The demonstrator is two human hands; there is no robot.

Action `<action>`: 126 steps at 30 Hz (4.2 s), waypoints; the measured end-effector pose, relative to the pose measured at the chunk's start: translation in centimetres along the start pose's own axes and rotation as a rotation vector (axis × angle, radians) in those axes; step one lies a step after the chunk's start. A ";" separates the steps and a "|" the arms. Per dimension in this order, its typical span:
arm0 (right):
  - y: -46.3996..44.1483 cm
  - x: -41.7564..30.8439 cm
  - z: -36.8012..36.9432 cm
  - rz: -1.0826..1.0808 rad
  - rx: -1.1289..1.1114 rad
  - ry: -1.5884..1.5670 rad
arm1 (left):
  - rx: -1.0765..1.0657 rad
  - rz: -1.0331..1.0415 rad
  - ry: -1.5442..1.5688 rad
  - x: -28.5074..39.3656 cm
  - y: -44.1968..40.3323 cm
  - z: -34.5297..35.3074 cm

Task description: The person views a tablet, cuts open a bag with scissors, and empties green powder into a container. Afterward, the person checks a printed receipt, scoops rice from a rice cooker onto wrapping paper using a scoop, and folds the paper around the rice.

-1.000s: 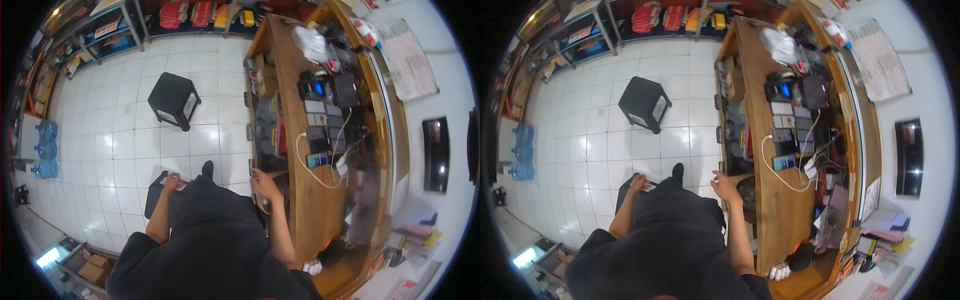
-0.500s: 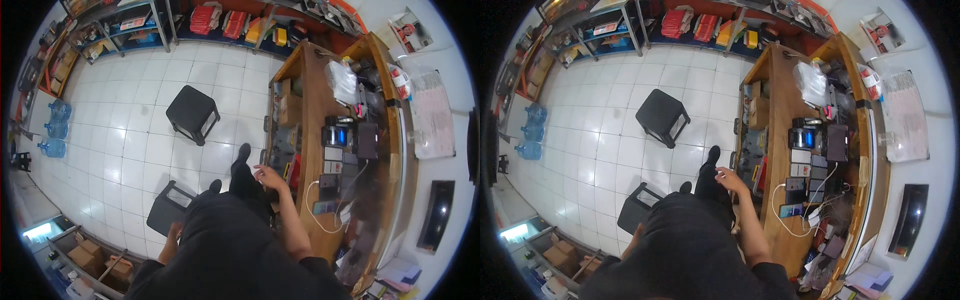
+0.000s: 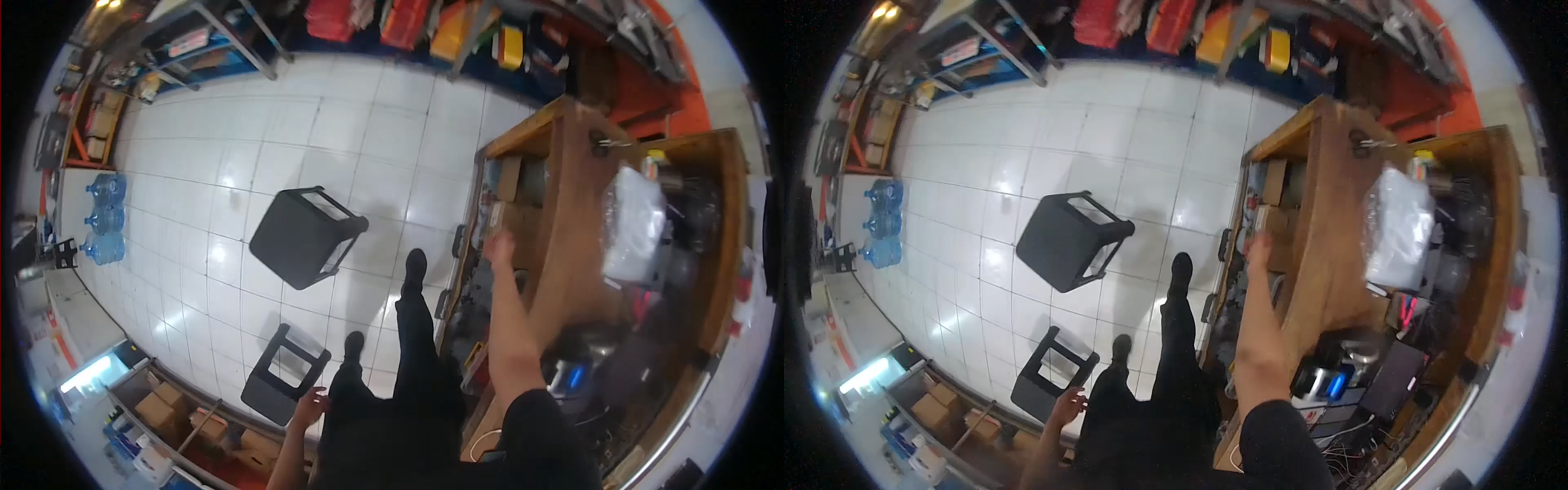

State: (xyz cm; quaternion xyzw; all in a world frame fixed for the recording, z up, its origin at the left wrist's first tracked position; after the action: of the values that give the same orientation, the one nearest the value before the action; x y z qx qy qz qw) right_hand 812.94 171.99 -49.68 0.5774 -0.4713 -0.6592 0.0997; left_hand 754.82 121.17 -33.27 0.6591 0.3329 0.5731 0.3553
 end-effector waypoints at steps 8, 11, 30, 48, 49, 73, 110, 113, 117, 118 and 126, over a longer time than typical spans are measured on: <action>-19.2 -9.6 -2.8 -0.161 0.474 -0.911 | 0.191 -0.673 0.332 1.7 6.1 3.5; -26.5 -10.1 -5.8 -0.190 0.353 -0.973 | 0.278 -0.924 0.424 0.5 11.1 4.1; -6.4 0.9 2.6 -0.017 0.091 -0.685 | 0.365 -0.545 0.363 4.7 6.0 -9.0; 61.7 5.0 17.9 0.156 -0.346 -0.256 | -0.274 0.645 -0.036 44.5 3.7 -15.7; 62.9 5.2 17.5 0.135 -0.356 -0.257 | -0.263 0.699 -0.126 44.7 4.6 -15.6; 89.3 17.6 -19.7 -0.258 0.515 -0.545 | -0.694 1.197 -0.552 34.7 29.4 20.2; 106.6 56.2 -65.0 -0.280 1.260 -0.682 | -1.467 0.199 -0.773 -16.5 49.8 52.0; 105.8 57.0 -64.9 -0.349 1.183 -0.847 | -1.521 0.166 -0.776 -17.9 49.4 51.7; 103.8 57.9 -63.5 -0.332 0.872 -1.133 | -1.526 0.226 -0.788 -18.2 49.0 51.6; 103.3 58.1 -63.3 -0.359 0.828 -1.200 | -1.516 0.230 -0.795 -18.2 48.7 51.5; 102.5 57.8 -61.1 -0.605 0.598 -1.481 | -1.562 0.458 -0.770 -17.8 48.1 52.0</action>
State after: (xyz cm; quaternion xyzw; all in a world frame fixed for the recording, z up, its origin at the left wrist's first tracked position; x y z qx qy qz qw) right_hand 804.79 47.10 -5.98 0.1004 -0.3948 -0.7128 -0.5710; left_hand 805.79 76.25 -6.35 0.4263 -0.4333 0.4324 0.6660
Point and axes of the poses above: each hand's wrist, its own y-axis away from the middle knuckle, its own z-axis out of the palm, x = y × z, the point moved 10 cm from there along -y, towards the middle knuckle, and after that the axes turned 5 degrees about z, right-handed, at the moved point
